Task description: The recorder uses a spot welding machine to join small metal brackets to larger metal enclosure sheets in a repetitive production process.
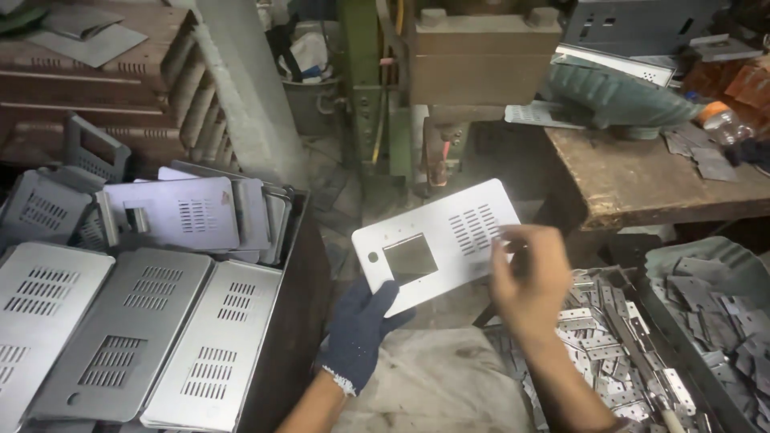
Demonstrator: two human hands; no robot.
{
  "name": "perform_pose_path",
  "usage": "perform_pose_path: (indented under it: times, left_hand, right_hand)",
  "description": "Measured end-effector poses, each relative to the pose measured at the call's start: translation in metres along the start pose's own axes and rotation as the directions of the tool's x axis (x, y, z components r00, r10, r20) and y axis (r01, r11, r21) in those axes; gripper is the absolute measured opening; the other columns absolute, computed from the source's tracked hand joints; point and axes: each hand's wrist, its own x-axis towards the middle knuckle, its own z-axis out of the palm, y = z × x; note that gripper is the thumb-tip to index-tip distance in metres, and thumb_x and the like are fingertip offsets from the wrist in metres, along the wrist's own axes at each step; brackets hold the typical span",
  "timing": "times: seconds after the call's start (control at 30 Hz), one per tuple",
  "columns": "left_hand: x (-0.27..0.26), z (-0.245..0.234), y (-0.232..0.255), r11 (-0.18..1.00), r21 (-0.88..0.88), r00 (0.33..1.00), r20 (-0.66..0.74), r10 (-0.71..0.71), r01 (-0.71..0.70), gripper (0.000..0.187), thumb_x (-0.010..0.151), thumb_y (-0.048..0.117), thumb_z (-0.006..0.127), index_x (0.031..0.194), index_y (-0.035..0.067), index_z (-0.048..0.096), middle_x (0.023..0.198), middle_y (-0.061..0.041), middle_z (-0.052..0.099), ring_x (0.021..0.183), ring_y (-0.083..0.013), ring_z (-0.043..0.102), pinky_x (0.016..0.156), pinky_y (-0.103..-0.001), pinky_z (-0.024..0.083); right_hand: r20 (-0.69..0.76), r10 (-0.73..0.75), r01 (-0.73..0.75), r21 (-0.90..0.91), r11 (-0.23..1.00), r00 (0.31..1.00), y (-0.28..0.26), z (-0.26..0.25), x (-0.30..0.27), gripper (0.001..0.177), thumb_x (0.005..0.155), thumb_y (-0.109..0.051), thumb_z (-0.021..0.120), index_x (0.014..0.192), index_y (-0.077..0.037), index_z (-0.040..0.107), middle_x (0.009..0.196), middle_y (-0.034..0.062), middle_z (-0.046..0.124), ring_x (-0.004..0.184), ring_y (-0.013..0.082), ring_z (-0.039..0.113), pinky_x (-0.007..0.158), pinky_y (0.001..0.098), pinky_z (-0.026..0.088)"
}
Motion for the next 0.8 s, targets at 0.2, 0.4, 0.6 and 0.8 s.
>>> perform_pose_path:
  times: [0.2, 0.4, 0.6, 0.8]
  left_hand:
    - [0.003, 0.009, -0.01, 0.991, -0.119, 0.998, 0.007, -0.061, 0.062, 0.032, 0.096, 0.015, 0.062, 0.124, 0.001, 0.067, 0.117, -0.009, 0.072, 0.104, -0.0191, 0.071, 0.085, -0.036, 0.064]
    - [0.0, 0.01, 0.0, 0.986, -0.157, 0.998, 0.0, -0.066, 0.065, 0.032, 0.095, 0.017, 0.063, 0.123, 0.003, 0.067, 0.115, -0.008, 0.072, 0.102, -0.0192, 0.07, 0.081, -0.035, 0.062]
    - [-0.003, 0.012, 0.002, 0.988, -0.144, 0.998, 0.031, -0.049, 0.053, 0.031, 0.095, 0.018, 0.062, 0.122, 0.003, 0.067, 0.116, -0.007, 0.071, 0.103, -0.0181, 0.071, 0.081, -0.036, 0.063]
    - [-0.004, 0.015, 0.001, 0.989, -0.13, 0.998, 0.027, -0.062, 0.065, 0.03, 0.094, 0.017, 0.065, 0.12, 0.002, 0.068, 0.116, -0.008, 0.07, 0.102, -0.0176, 0.069, 0.083, -0.037, 0.064]
  right_hand:
    - [0.382, -0.457, 0.559, -0.22, 0.799, 0.803, -0.025, 0.03, -0.02, 0.029, 0.088, -0.01, 0.073, 0.116, -0.004, 0.067, 0.113, 0.0125, 0.067, 0.105, 0.031, 0.064, 0.088, 0.0426, 0.051]
    - [0.387, -0.427, 0.526, -0.196, 0.828, 0.817, -0.018, 0.018, -0.018, 0.032, 0.09, -0.008, 0.069, 0.122, -0.004, 0.067, 0.125, 0.0136, 0.065, 0.116, 0.0316, 0.062, 0.097, 0.0422, 0.05]
    - [0.446, -0.434, 0.604, -0.375, 0.703, 0.783, -0.015, 0.016, -0.02, 0.032, 0.082, -0.015, 0.077, 0.113, -0.01, 0.072, 0.114, 0.0095, 0.066, 0.105, 0.0313, 0.059, 0.09, 0.0446, 0.047]
    - [0.423, -0.409, 0.566, -0.37, 0.737, 0.809, -0.02, 0.025, -0.028, 0.03, 0.08, -0.017, 0.08, 0.109, -0.01, 0.075, 0.109, 0.0094, 0.066, 0.1, 0.0306, 0.06, 0.086, 0.0435, 0.049]
